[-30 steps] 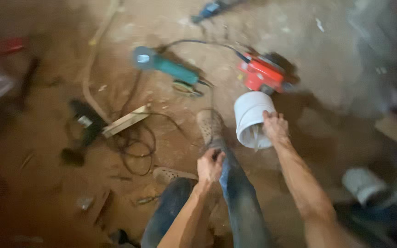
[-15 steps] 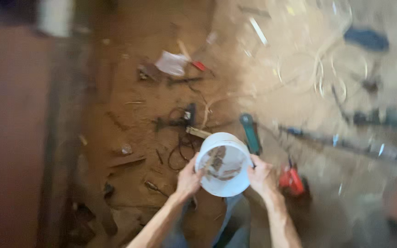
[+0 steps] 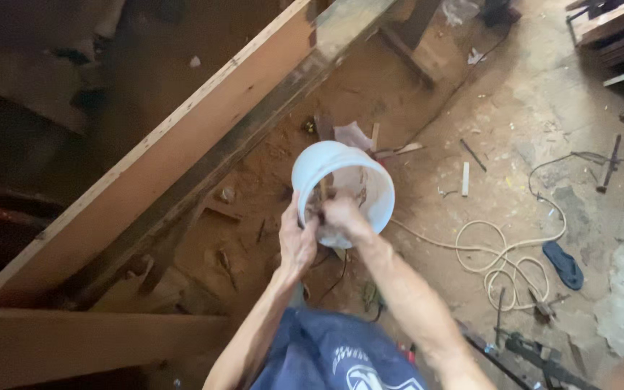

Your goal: The person hammers a nail into a wooden plank, then uses an angle grinder to cut the plank, producing sparks. Afterward, they apply a white paste from a bucket onto the plank using a small brush, spreading it along the length of the wood.

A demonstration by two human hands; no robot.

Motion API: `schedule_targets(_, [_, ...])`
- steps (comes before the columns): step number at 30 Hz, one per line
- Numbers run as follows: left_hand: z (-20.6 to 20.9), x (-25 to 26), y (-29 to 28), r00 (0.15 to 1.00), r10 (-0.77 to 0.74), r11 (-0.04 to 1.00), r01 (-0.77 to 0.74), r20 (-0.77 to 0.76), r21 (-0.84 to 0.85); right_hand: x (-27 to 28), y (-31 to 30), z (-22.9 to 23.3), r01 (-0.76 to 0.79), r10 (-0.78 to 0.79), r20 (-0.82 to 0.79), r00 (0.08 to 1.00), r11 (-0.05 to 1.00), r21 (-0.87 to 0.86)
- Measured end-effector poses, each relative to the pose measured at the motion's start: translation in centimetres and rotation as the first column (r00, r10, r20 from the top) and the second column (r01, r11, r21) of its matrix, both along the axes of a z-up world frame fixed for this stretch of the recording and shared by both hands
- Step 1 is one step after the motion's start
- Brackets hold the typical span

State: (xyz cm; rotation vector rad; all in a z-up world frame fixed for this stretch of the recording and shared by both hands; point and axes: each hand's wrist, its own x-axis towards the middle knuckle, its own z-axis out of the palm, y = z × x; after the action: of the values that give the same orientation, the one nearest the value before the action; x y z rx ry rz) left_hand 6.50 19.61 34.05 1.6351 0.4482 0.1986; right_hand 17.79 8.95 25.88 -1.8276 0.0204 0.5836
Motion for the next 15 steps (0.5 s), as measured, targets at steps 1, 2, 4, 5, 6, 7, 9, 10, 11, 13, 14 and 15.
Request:
schedule_targets(1, [-0.2, 0.5, 1.6, 0.999, -0.001, 1.000, 0.001, 0.032, 0.001, 1.1, -0.1, 0.5, -0.111, 0.134, 0.081, 0.988, 0.965, -0.238])
schedule_targets(2, [-0.6, 0.9, 3.1, 0.998, -0.002, 1.000, 0.002, 0.064, 0.001, 2.5, -0.4, 1.4, -0.199, 0.286, 0.123, 0.950, 0.862, -0.466])
schedule_targets(4, [-1.5, 2.3, 6.2, 1.000, 0.018, 0.999, -0.019, 0.016, 0.032, 4.8, -1.2, 4.1, -0.435, 0.954, 0.074, 0.291, 0.201, -0.878])
schedule_targets(5, [-2.0, 3.1, 7.6, 0.999, 0.031, 0.998, -0.031, 0.007, 0.049, 4.9, -1.1, 5.5, -0.436, 0.903, 0.136, 0.409, 0.324, -0.840])
schedule_targets(6, [-2.5, 3.4, 8.6, 0.999, 0.032, 0.997, -0.033, 0.006, 0.069, 5.0, -1.3, 7.1, -0.417, 0.832, 0.189, 0.521, 0.441, -0.795])
schedule_targets(7, [-2.9, 3.8, 9.6, 0.999, 0.037, 0.995, -0.038, 0.011, 0.094, 5.2, -0.7, 8.4, -0.377, 0.745, 0.240, 0.623, 0.554, -0.742])
schedule_targets(9, [-3.5, 4.3, 10.8, 0.999, 0.044, 0.990, -0.047, 0.026, 0.133, 5.0, 2.1, 10.0, -0.270, 0.722, 0.218, 0.657, 0.495, -0.826])
schedule_targets(10, [-3.8, 4.4, 11.2, 0.998, 0.046, 0.988, -0.051, 0.036, 0.146, 4.8, 3.6, 10.4, -0.214, 0.709, 0.211, 0.672, 0.460, -0.862])
schedule_targets(11, [-4.0, 4.9, 11.5, 0.997, 0.053, 0.985, -0.061, 0.053, 0.161, 4.8, 5.1, 10.7, -0.151, 0.741, 0.222, 0.634, 0.399, -0.904])
schedule_targets(13, [-4.2, 5.5, 11.5, 0.994, 0.042, 0.971, -0.064, 0.097, 0.232, 4.8, 7.4, 10.6, -0.008, 0.803, 0.229, 0.551, 0.279, -0.960])
schedule_targets(14, [-4.3, 5.6, 11.4, 0.992, 0.036, 0.961, -0.067, 0.119, 0.267, 5.2, 8.3, 10.3, 0.044, 0.818, 0.185, 0.545, 0.193, -0.980])
schedule_targets(15, [-4.4, 6.2, 11.2, 0.990, 0.036, 0.953, -0.076, 0.140, 0.293, 6.1, 8.9, 9.9, 0.098, 0.829, 0.140, 0.541, 0.103, -0.990])
